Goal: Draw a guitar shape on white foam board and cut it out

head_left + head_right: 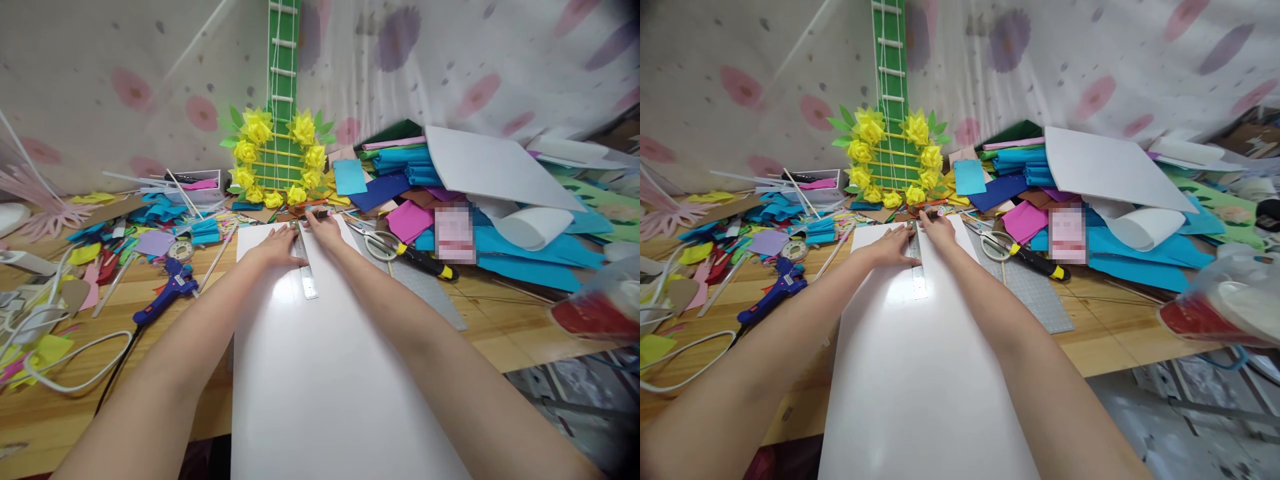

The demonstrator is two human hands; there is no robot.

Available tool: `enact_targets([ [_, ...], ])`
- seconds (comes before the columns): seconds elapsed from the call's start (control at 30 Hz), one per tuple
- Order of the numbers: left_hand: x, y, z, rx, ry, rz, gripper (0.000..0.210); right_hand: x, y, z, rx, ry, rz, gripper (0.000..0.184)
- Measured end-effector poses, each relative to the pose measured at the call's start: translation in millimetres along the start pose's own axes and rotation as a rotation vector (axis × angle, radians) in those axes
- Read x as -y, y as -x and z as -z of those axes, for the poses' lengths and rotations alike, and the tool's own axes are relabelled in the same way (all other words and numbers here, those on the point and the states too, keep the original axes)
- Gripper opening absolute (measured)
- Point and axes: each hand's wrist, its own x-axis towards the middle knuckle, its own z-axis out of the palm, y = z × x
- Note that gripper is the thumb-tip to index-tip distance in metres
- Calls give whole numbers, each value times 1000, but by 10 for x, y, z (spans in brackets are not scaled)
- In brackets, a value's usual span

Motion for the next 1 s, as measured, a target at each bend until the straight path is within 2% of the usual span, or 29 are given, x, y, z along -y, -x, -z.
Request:
enact_targets([
  [0.37, 7, -15, -7, -4, 15, -3, 103, 1, 64, 5, -14, 43, 13, 27],
  [0.63, -30, -26, 31, 43, -31, 30, 106, -6, 243, 127, -46, 36, 34, 25],
  [0.87, -17, -25, 20, 41, -35, 23, 103, 9, 140, 21, -50, 27, 3, 27],
  [1.0, -15, -25, 18, 34, -25, 14, 104, 20, 178, 45, -58, 56, 0, 25],
])
